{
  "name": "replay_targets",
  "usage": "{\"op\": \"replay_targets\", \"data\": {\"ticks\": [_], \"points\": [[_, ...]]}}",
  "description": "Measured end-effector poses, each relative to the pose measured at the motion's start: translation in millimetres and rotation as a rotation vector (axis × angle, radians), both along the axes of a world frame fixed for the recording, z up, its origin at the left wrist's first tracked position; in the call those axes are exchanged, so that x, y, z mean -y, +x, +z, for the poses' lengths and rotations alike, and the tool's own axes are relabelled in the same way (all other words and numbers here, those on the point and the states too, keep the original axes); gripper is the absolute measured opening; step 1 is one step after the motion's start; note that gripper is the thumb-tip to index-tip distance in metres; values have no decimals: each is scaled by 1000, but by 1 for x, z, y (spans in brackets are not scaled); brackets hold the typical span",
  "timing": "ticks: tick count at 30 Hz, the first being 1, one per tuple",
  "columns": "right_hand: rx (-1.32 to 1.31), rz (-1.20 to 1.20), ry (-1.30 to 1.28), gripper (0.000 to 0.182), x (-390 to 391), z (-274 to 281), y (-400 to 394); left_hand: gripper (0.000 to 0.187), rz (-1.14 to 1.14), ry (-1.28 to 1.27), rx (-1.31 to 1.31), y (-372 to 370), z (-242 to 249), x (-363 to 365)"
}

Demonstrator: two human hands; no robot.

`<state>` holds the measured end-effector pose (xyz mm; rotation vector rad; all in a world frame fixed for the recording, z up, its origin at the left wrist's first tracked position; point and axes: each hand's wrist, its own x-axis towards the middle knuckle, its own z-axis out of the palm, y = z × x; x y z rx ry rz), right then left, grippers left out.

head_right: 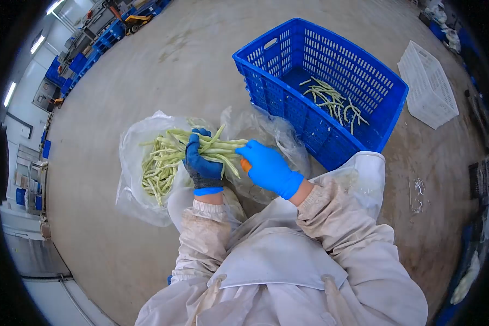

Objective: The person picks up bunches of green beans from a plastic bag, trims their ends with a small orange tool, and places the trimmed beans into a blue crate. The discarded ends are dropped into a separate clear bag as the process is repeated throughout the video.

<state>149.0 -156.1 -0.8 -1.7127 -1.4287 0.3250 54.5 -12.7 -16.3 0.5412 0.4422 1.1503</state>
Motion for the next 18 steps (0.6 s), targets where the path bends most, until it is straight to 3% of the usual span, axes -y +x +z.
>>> {"op": "replay_targets", "data": {"ticks": [2, 4, 10, 14, 16, 17, 18], "points": [[22, -37, 6, 26, -3, -10, -1, 23, 16, 20, -8, -1, 1, 1], [-177, 16, -87, 25, -3, -13, -1, 23, 14, 21, -26, -4, -2, 1], [-344, 129, -245, 24, -9, -25, 2, 20, 41, 167, -148, -1, 2, 10], [-186, -60, -242, 25, -12, -38, -11, 20, 113, 176, -164, 6, 10, 21], [-1231, -110, -159, 25, -15, -51, -10, 20, 122, 92, -37, 11, 4, 19], [-1232, -110, -160, 25, -15, -57, -11, 20, 123, 90, -37, 11, -1, 17], [-1054, -162, -70, 22, -15, -60, -13, 21, 93, 12, -19, 10, -8, 14]]}}
